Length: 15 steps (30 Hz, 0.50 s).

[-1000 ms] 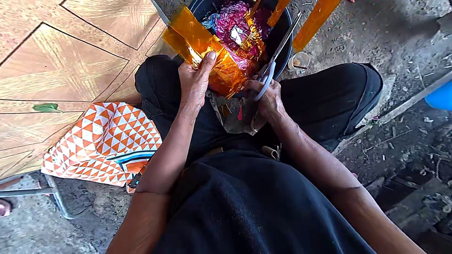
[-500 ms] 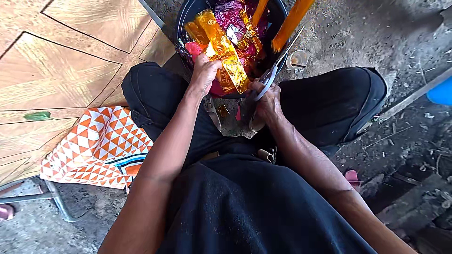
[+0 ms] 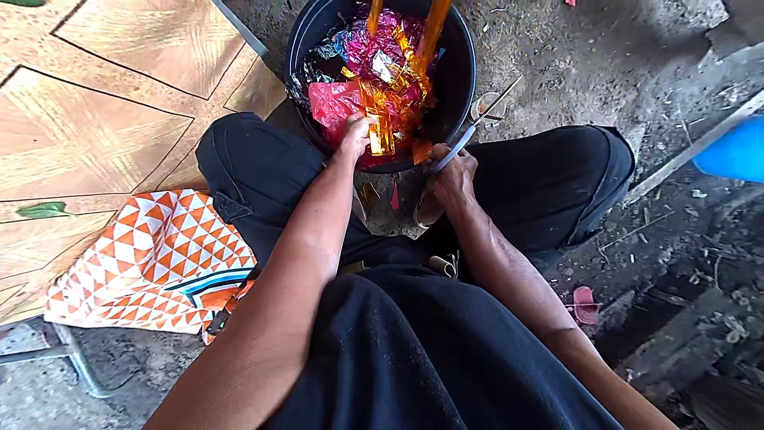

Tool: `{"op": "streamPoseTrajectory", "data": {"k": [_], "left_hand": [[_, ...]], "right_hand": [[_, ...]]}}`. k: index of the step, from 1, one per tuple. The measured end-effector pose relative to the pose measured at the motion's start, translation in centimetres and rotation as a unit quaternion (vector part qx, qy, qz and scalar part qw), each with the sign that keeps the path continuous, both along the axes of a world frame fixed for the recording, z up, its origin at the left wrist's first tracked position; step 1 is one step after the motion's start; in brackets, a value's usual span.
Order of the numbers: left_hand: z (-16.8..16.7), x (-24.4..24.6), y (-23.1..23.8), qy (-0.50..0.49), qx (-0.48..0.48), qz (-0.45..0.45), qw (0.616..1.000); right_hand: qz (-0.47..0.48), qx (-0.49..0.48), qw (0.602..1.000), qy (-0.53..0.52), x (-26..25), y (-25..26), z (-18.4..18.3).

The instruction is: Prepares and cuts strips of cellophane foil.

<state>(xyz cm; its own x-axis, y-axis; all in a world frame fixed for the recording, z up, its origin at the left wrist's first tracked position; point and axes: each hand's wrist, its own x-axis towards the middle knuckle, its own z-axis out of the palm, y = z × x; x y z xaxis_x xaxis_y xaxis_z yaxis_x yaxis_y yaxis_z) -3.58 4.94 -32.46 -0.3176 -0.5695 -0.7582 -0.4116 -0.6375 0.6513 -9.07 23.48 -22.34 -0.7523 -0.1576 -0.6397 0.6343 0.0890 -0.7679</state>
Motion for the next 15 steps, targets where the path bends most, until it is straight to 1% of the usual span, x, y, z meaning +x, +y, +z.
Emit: {"op": "streamPoseTrajectory", "data": {"k": [1,3,5,6,7,8,9,10,11,12,13,15], "left_hand": [[0.2,0.2,-0.1,-0.013,-0.006,0.012,1.0],[1.9,0.4,0.1,-0.056,-0.006,0.036,0.998],[4.9,0.8,1.1,-0.071,-0.003,0.044,0.997],[6.7,1.2,1.9,-0.059,-0.023,0.031,0.998],[8.3,1.7,2.8,-0.031,-0.065,0.003,0.997],[9.5,2.3,3.5,0.017,-0.126,-0.047,0.991],[10.4,2.9,3.9,0.08,-0.198,-0.102,0.972],[11.1,3.2,4.0,0.144,-0.251,-0.16,0.944],[11.8,3.4,3.9,0.198,-0.272,-0.222,0.915],[12.5,3.4,3.7,0.235,-0.263,-0.281,0.892],[13.1,3.4,3.6,0.266,-0.243,-0.325,0.874],[14.2,3.6,3.8,0.295,-0.206,-0.383,0.851]], "right_hand": [[0.003,0.0,1.0,0.001,0.0,0.1,0.2],[0.011,-0.005,1.0,0.0,0.0,0.1,0.6],[0.028,-0.01,1.0,-0.002,-0.2,0.3,1.1],[0.045,-0.012,0.999,-0.001,-0.2,0.5,1.4],[0.067,-0.019,0.998,0.0,-0.4,0.6,1.8],[0.096,-0.032,0.995,0.002,-0.5,0.7,2.3],[0.131,-0.052,0.99,0.004,-0.7,0.8,2.8],[0.174,-0.074,0.982,0.004,-0.9,1.0,3.5],[0.221,-0.091,0.971,0.006,-1.1,1.1,4.3],[0.266,-0.103,0.958,0.009,-1.3,1.1,5.3],[0.301,-0.109,0.947,0.015,-1.4,1.1,6.3],[0.344,-0.127,0.93,0.027,-1.7,1.3,7.9]]}}
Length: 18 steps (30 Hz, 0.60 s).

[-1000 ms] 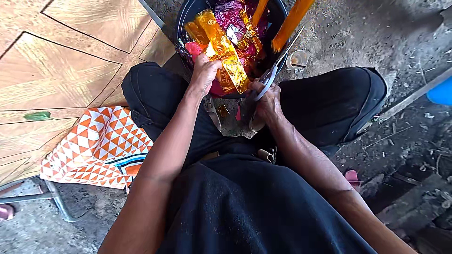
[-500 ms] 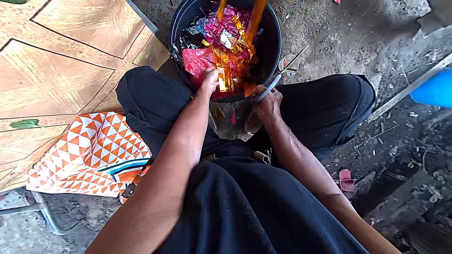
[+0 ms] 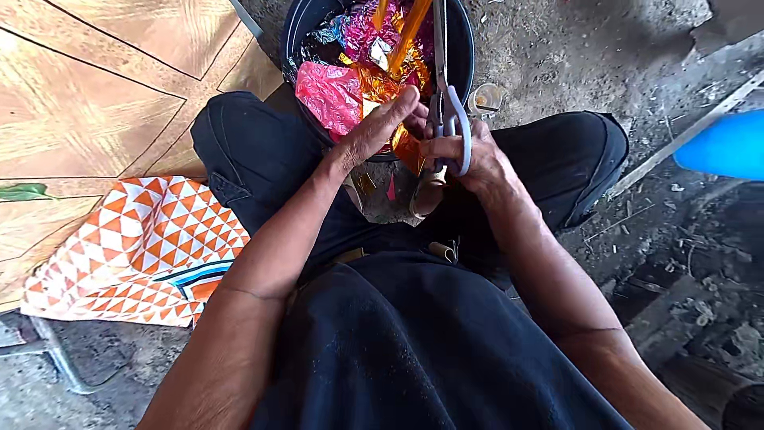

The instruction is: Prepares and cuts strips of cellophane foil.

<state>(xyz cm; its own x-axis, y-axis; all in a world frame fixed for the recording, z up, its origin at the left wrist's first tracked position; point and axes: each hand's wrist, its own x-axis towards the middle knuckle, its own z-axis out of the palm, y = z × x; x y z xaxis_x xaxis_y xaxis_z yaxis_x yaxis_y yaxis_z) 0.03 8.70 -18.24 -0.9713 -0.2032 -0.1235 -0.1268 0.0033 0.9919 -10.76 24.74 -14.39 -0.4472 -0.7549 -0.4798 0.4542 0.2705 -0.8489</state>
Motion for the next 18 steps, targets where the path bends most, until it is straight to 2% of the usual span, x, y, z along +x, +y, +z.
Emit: {"op": "streamPoseTrajectory", "data": {"k": [4,9,11,14,18], "left_hand": [[0.6,1.1,-0.3,0.015,-0.014,-0.066,0.998],[2.2,1.7,-1.2,0.04,0.019,-0.141,0.989],[2.9,2.2,-1.3,0.054,0.049,-0.138,0.988],[4.0,4.0,-1.3,0.071,0.14,0.004,0.988],[5.0,6.5,-1.9,0.123,0.243,0.219,0.937]], "right_hand": [[0.019,-0.027,0.999,0.023,-0.7,0.3,1.9],[0.024,-0.046,0.998,0.04,-0.9,0.5,2.6],[0.013,-0.044,0.997,0.065,-0.7,0.7,3.0],[0.005,-0.034,0.992,0.12,-0.3,2.3,4.0],[0.051,-0.05,0.989,0.128,0.1,5.3,2.7]]}}
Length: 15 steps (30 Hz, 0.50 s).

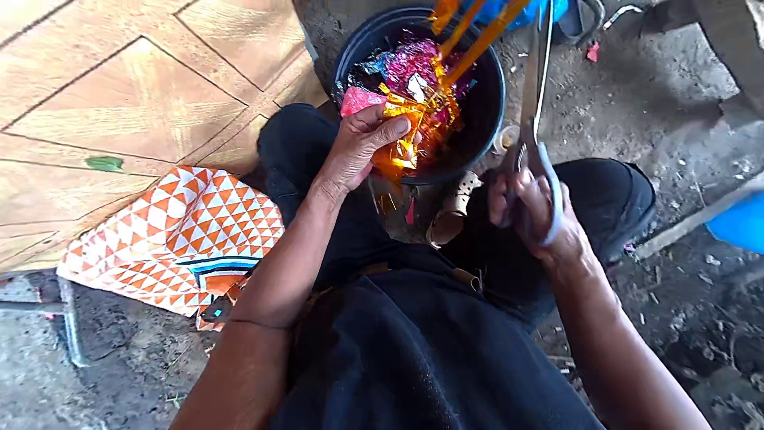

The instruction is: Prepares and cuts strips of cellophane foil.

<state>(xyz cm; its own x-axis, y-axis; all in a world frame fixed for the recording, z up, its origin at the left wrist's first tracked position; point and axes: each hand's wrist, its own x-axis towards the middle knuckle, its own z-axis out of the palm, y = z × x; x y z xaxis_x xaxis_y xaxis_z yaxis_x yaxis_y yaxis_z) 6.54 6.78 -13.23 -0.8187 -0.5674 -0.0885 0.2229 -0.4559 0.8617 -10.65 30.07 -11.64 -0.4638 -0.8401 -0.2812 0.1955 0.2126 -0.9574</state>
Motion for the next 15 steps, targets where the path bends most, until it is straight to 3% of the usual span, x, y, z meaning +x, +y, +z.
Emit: {"op": "streamPoseTrajectory", "data": {"k": [4,9,15], "left_hand": [[1.2,1.9,-0.8,0.028,0.05,0.102,0.993],[2.6,2.9,-1.8,0.073,0.024,0.125,0.989],[3.5,3.6,-2.4,0.075,0.012,0.122,0.99]], "right_hand": [[0.104,-0.056,0.993,0.007,1.8,2.1,-2.3],[0.256,-0.123,0.959,0.01,2.4,1.0,-2.4],[0.301,-0.139,0.943,0.008,2.2,-0.6,-1.4]]}}
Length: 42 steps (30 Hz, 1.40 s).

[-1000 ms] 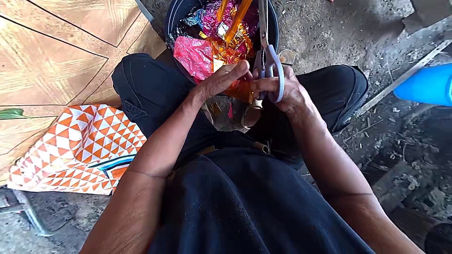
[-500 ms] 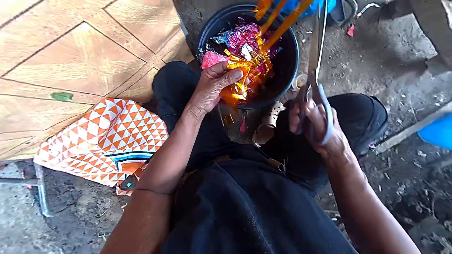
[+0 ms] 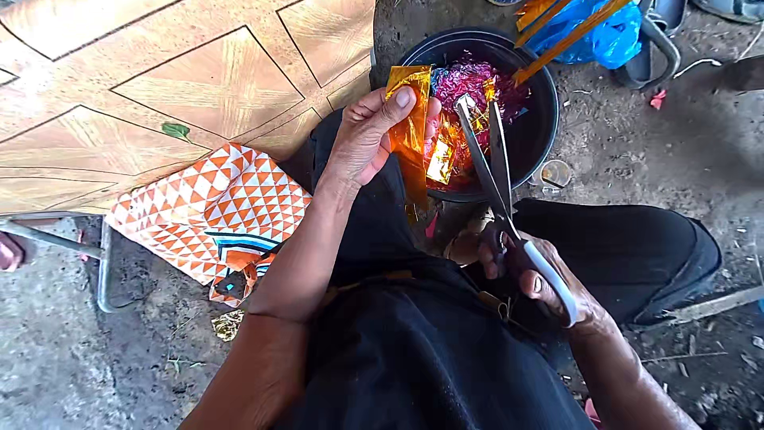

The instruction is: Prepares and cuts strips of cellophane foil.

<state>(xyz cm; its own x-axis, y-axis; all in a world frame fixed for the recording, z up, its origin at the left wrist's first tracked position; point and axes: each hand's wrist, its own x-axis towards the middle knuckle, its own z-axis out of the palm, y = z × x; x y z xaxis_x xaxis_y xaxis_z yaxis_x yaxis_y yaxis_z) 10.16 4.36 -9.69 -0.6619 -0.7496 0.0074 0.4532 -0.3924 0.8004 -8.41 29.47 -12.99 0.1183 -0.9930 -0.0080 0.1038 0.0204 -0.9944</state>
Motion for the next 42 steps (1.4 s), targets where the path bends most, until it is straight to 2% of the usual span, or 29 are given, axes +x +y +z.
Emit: {"op": "streamPoseTrajectory", "data": {"k": [8,13,22,25,29,31,40,42], "left_hand": [[-0.7,0.1,0.0,0.011,0.004,0.011,1.0],[-1.2,-0.3,0.0,-0.014,-0.054,0.076,0.996],[-1.1,-0.9,0.2,-0.047,-0.175,0.132,0.975],[-0.5,-1.1,0.3,-0.055,-0.123,0.118,0.984],[1.9,-1.3,0.6,-0.071,0.036,0.107,0.991],[2.5,-1.2,0.3,-0.076,0.081,0.12,0.987],[3.5,1.2,-1.0,-0.075,0.144,0.201,0.966],[3.8,1.7,-0.9,-0.077,0.151,0.207,0.964]], "right_hand": [[-0.011,0.007,1.0,0.007,-0.4,0.3,0.0],[-0.023,0.014,0.999,0.021,-0.6,0.7,-0.5],[-0.034,0.015,0.999,0.029,-0.5,1.4,-0.7],[-0.041,0.019,0.999,0.022,-0.5,1.6,-0.9],[-0.049,0.017,0.998,0.019,-0.4,1.9,-0.8],[-0.062,0.019,0.998,0.022,-0.3,2.0,-0.7],[-0.168,0.088,0.978,0.082,0.2,0.9,-1.8],[-0.204,0.108,0.971,0.06,0.4,0.1,-2.5]]}}
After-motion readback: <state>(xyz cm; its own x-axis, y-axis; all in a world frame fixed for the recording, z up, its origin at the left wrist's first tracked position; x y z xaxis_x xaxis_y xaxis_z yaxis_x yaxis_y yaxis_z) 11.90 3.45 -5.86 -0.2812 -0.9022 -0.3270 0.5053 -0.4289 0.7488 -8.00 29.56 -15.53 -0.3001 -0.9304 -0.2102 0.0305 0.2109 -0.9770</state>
